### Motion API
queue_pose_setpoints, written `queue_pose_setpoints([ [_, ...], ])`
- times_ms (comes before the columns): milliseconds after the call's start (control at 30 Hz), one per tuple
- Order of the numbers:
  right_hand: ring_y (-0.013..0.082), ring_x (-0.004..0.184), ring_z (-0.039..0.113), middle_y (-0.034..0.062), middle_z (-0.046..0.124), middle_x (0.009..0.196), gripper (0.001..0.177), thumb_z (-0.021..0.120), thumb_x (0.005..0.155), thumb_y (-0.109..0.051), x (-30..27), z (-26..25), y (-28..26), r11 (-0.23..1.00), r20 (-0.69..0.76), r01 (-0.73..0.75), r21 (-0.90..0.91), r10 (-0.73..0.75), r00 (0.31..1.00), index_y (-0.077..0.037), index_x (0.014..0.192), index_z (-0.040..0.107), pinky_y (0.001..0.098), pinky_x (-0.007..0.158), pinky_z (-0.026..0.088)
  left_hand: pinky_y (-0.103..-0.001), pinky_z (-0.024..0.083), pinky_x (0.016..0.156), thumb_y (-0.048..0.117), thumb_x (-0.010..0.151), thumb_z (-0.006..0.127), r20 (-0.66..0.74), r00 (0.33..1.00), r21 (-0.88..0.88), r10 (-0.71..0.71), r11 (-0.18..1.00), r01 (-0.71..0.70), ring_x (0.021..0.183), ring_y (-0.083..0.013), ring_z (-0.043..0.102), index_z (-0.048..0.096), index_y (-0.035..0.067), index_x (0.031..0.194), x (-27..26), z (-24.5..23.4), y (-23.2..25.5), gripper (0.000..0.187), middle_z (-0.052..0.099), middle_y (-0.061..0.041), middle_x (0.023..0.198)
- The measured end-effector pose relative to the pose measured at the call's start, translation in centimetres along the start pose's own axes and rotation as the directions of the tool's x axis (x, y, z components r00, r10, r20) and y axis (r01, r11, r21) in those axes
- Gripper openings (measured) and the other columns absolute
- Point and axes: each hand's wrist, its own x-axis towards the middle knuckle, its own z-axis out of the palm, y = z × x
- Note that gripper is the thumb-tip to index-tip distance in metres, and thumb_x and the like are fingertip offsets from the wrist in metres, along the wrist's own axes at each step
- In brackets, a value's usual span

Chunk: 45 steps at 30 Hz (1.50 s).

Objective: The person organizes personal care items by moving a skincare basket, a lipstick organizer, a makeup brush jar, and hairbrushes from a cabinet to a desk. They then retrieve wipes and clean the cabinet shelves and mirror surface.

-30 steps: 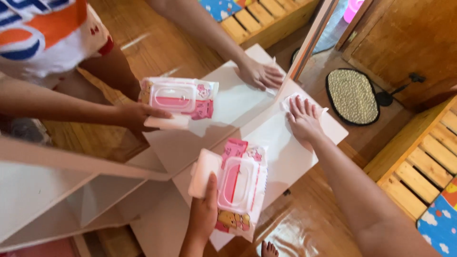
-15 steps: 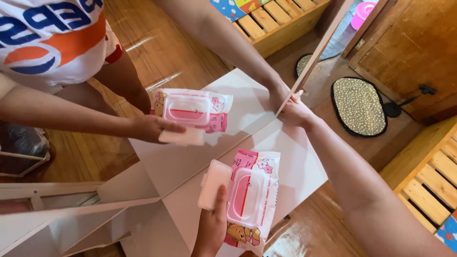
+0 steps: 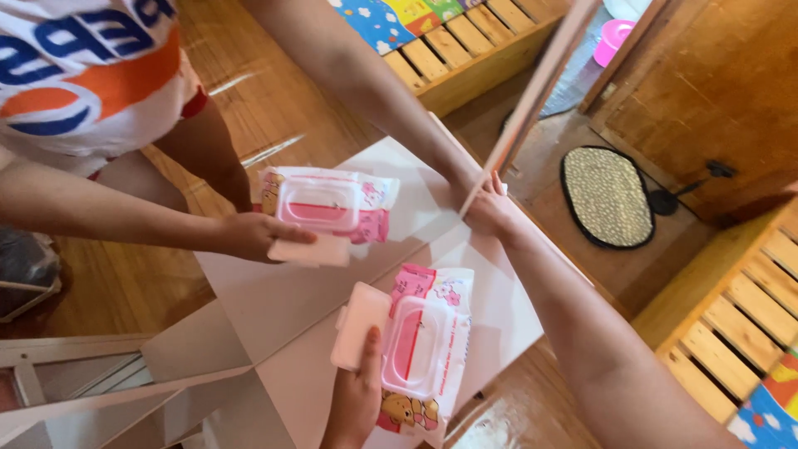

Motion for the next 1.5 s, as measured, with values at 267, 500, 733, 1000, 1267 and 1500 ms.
queue_pose_setpoints([
  [267,0.0488,0.150,0.022,0.0111,0.020,0.169,0.056,0.035,0.105,-0.033,-9.6,-12.2,-12.1,0.983,0.064,-0.065,-0.171,0.077,0.995,-0.024,0.160,0.030,0.0654,0.117,0.018,-0.030,0.057,0.096,0.042,0.093,0.047,0.087,0.995,0.065,0.055,0.996,-0.061,0.117,-0.0169,0.072,0.057,0.014,0.144,-0.1,-0.6,1.0,0.059,0.075,-0.005,0.131],
  [500,0.0432,0.154,-0.006,0.0149,0.005,0.169,0.067,0.052,0.095,-0.046,-15.7,-17.6,-24.6,0.948,0.435,-0.318,0.014,0.281,0.856,-0.025,0.157,0.033,0.0633,0.120,-0.008,-0.034,0.056,0.091,0.047,0.094,0.044,0.109,0.989,0.172,-0.096,0.982,0.076,0.114,-0.0217,0.073,0.061,0.015,0.141,-3.8,-1.8,3.0,0.059,0.076,-0.007,0.125],
  [733,0.0447,0.153,-0.007,0.0191,0.011,0.164,0.069,0.054,0.095,-0.031,-19.4,-21.6,-31.1,0.893,0.506,-0.427,0.144,0.304,0.807,-0.008,0.155,0.027,0.0604,0.123,-0.008,-0.032,0.048,0.107,0.050,0.091,0.046,0.159,0.987,0.256,0.031,0.964,-0.071,0.132,-0.0183,0.062,0.056,0.017,0.146,-3.9,-4.5,0.7,0.065,0.068,-0.001,0.142],
  [1000,0.0325,0.156,-0.015,0.0127,-0.009,0.171,0.065,0.021,0.104,-0.028,-16.3,-21.6,-35.7,0.623,0.520,-0.759,0.190,0.592,0.616,-0.008,0.162,0.001,0.0495,0.125,-0.013,-0.038,0.057,0.088,0.052,0.090,0.045,0.139,0.990,0.260,-0.039,0.966,0.002,0.111,-0.0258,0.072,0.057,0.016,0.145,-4.2,-8.4,1.1,0.067,0.075,-0.009,0.125],
  [1267,0.0433,0.152,0.006,0.0188,0.032,0.158,0.055,0.026,0.109,-0.046,-20.7,-20.4,-47.0,0.901,0.424,-0.243,0.360,0.074,0.902,-0.011,0.142,0.053,0.0579,0.123,-0.010,-0.033,0.042,0.113,0.045,0.092,0.047,0.077,0.994,0.165,0.076,0.982,-0.088,0.140,-0.0165,0.053,0.048,0.016,0.152,-3.2,-11.9,1.5,0.067,0.057,0.000,0.152],
  [1500,0.0328,0.155,-0.011,0.0069,-0.008,0.171,0.068,0.014,0.104,-0.051,-16.4,-23.9,-34.9,0.680,0.573,-0.723,0.120,0.547,0.610,-0.019,0.163,0.003,0.0538,0.125,-0.007,-0.034,0.046,0.110,0.043,0.092,0.048,0.074,0.996,0.188,0.051,0.980,-0.064,0.137,-0.0199,0.057,0.051,0.015,0.150,-3.6,-13.3,1.2,0.064,0.061,-0.003,0.149],
])
